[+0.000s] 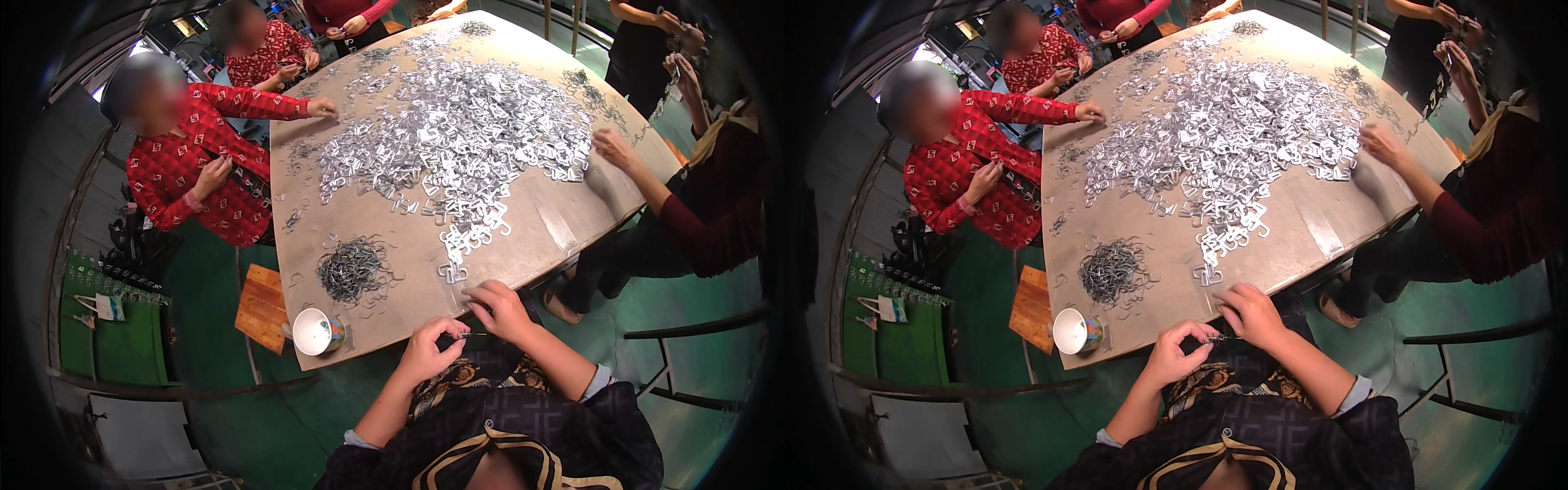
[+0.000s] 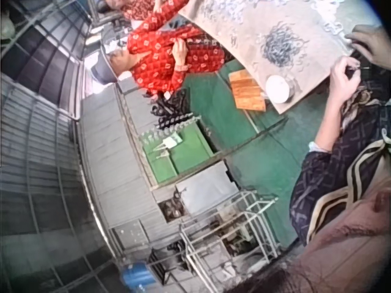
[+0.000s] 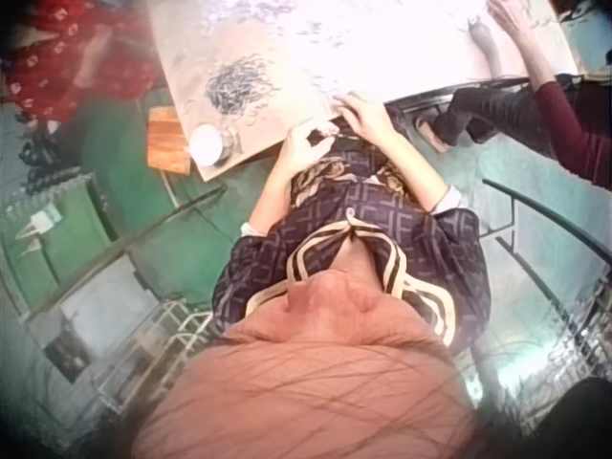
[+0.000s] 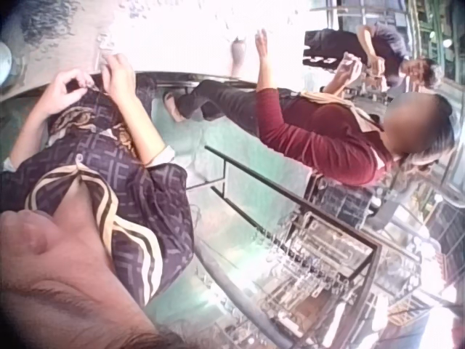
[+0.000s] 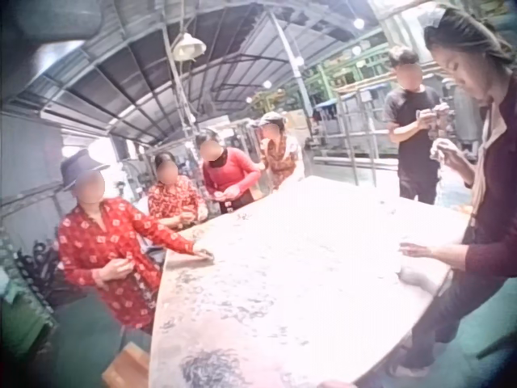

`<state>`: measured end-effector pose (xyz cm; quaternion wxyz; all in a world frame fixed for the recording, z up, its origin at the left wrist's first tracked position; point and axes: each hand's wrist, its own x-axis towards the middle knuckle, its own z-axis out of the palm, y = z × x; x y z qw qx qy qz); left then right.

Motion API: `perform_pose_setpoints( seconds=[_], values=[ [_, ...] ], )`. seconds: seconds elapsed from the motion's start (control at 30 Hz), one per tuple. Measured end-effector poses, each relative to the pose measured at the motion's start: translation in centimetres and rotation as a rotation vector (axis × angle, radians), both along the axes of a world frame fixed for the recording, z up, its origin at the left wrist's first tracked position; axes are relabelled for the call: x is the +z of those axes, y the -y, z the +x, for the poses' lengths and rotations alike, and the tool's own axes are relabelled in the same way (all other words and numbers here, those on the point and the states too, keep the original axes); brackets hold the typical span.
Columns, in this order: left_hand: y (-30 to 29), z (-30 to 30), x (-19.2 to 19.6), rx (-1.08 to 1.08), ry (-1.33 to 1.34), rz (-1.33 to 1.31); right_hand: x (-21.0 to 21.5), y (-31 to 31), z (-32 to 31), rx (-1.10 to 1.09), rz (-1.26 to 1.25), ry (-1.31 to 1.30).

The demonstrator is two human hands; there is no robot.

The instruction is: The person assembles small metal hooks by hand at a large table with several coworkers. They pick up individual hooks and wire pieces, connect them, and place the finished assemblies into a small white bowl. The camera wearer also briefly hangs a completed chain of hooks onto a nearby metal rack.

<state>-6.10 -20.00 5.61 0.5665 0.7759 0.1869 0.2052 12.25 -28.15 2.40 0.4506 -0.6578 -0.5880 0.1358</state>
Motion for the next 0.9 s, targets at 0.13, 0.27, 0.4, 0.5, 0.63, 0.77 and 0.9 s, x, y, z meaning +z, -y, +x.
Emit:
perform_pose_setpoints(
  seconds=[0.13,0.27,0.4,0.5,0.63,0.77,0.9],
  values=[
    [0.5,0.1,0.1,0.038,-0.031,0.083,-1.7,-4.4,1.0,0.061,0.052,0.307],
    [0.9,0.0,-0.3,0.05,-0.018,0.136,-1.7,-6.1,1.5,0.136,-0.114,0.411],
    [0.9,0.0,-0.8,0.048,-0.027,0.141,-0.2,-6.5,1.9,0.115,-0.271,0.341],
    [1.0,0.1,-0.9,0.035,-0.042,0.159,1.0,-6.0,2.0,0.093,-0.3,0.334],
    [1.1,0.3,-1.3,0.035,-0.038,0.153,1.7,-4.2,2.7,0.004,-0.28,0.337],
    [1.3,0.7,-1.5,0.019,-0.023,0.146,1.3,-2.7,3.9,-0.064,-0.293,0.253],
    [1.4,0.9,-1.5,0.016,-0.042,0.142,-0.2,-1.7,4.1,-0.119,-0.256,-0.02]
  ],
)
